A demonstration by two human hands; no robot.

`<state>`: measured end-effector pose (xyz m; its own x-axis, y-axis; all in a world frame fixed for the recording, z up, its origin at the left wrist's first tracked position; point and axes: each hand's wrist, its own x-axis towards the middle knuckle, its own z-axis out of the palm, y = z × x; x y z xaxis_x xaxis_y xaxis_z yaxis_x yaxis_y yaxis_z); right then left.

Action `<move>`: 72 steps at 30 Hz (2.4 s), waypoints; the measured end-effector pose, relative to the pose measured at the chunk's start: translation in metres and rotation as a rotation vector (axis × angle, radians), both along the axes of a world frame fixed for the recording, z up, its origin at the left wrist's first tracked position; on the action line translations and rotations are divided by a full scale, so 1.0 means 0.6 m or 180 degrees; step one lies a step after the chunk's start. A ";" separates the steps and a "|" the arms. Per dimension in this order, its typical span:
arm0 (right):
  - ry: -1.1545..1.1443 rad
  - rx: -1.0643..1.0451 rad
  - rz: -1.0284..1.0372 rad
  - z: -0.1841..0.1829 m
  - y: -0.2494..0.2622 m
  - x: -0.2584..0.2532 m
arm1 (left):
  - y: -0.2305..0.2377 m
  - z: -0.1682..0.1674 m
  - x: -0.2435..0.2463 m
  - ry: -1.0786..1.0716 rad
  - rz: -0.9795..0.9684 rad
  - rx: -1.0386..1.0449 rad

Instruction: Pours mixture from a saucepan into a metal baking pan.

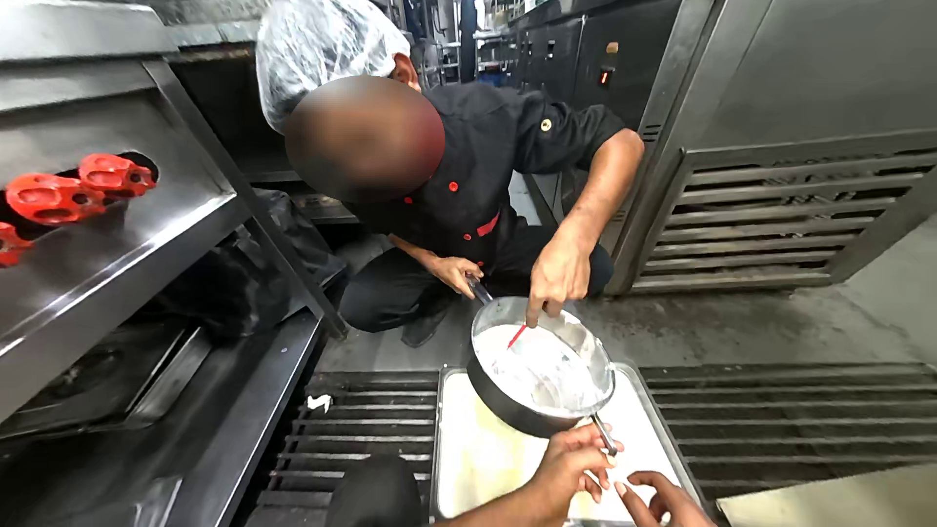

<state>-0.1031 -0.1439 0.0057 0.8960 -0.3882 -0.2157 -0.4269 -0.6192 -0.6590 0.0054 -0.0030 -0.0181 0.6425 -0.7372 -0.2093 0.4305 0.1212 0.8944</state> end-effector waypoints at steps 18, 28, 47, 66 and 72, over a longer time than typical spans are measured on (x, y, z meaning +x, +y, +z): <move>-0.0114 -0.0296 -0.0217 0.007 0.017 -0.004 | 0.007 0.042 0.009 -0.0089 0.0070 -0.0275; -0.0070 -0.0290 -0.0216 0.015 0.018 0.002 | 0.010 0.026 0.011 -0.0056 0.0206 -0.0070; -0.0587 -0.0173 -0.0292 -0.003 0.030 0.011 | 0.007 0.040 0.015 -0.0518 0.0051 -0.0074; -0.0627 -0.0184 -0.0292 -0.006 0.027 -0.004 | 0.006 0.033 0.001 -0.0121 0.0118 -0.0255; -0.0560 -0.0252 -0.0105 -0.005 0.032 -0.005 | 0.010 0.033 0.006 -0.0345 0.0000 -0.0403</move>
<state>-0.1060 -0.1250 0.0030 0.9037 -0.4274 -0.0244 -0.3302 -0.6597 -0.6751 0.0088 0.0028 0.0019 0.6564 -0.7532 -0.0441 0.3322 0.2360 0.9132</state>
